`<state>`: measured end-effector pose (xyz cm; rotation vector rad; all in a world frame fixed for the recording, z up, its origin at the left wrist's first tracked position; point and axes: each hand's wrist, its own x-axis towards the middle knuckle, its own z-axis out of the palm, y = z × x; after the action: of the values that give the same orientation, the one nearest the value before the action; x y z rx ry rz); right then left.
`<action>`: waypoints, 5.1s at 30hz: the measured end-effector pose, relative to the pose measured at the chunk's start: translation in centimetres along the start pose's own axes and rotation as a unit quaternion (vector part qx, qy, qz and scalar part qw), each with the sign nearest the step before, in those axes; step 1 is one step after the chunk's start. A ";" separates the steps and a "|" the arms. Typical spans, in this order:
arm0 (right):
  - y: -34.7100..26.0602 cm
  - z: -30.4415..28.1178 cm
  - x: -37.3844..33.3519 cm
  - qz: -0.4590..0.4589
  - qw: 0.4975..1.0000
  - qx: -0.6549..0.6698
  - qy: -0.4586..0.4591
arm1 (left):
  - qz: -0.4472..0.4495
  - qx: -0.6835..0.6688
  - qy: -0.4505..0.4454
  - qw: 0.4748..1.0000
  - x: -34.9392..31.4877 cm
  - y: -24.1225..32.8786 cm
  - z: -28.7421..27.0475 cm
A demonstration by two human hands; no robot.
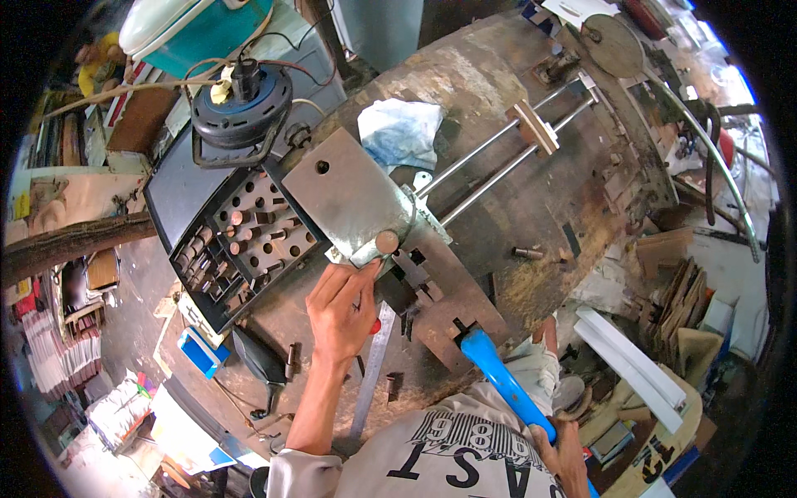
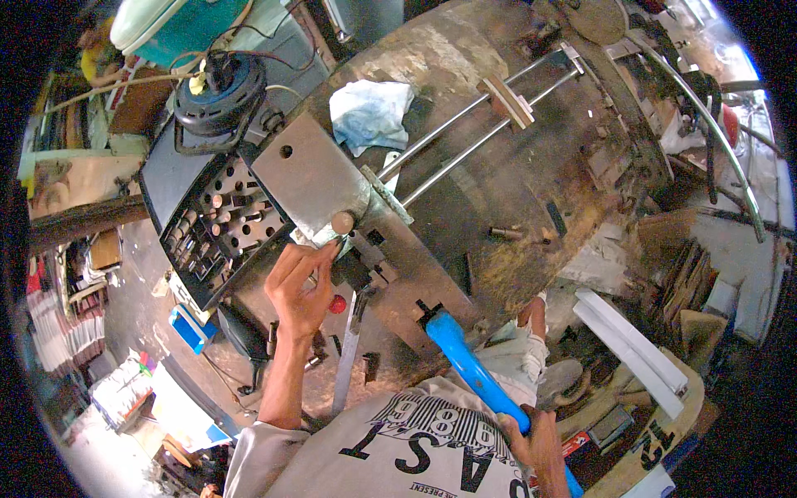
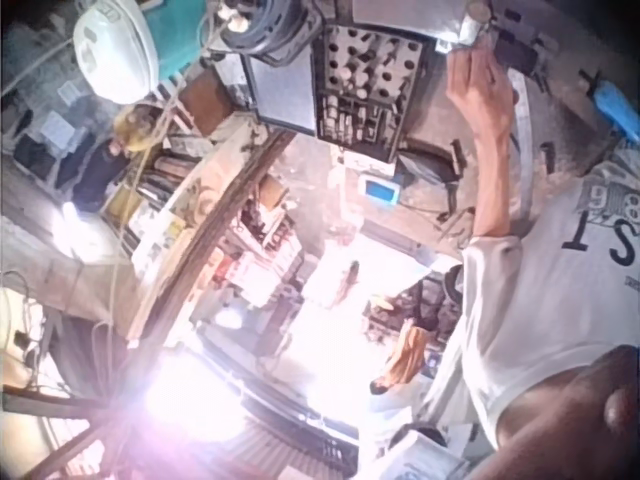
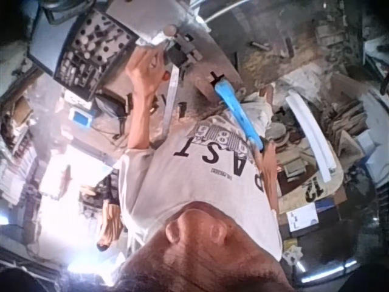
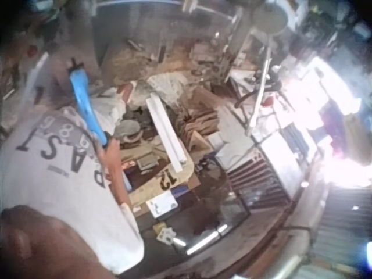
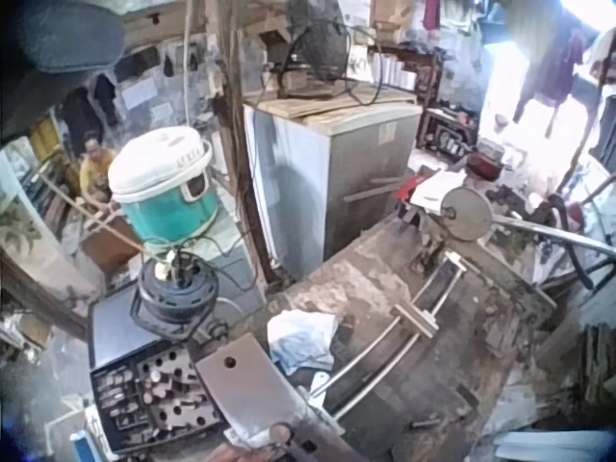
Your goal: The person uses a hammer and a wooden block to tap cardboard packaging into a wooden mold, and uses a bench grinder to smooth the edges of metal strips. They then use a hand-lever press to process the metal pieces before checking their fit within the cardboard assembly.
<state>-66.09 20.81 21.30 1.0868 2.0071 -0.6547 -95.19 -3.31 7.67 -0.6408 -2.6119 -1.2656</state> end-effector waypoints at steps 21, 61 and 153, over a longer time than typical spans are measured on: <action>2.8 1.8 1.3 -0.220 0.947 0.184 0.146 | 0.224 -0.095 -0.010 0.970 -0.2 13.5 -5.8; 60.1 68.5 -34.8 0.519 0.473 0.449 0.553 | 0.651 -0.161 -0.686 0.282 -76.0 52.6 20.5; 51.6 35.1 -25.6 -0.109 0.279 0.751 0.589 | 0.569 -0.291 -0.643 0.422 -55.9 60.2 12.0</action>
<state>0.30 9.71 16.90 3.0750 1.9414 -2.9819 -17.90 22.03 24.22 -3.6435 -0.7346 -1.0171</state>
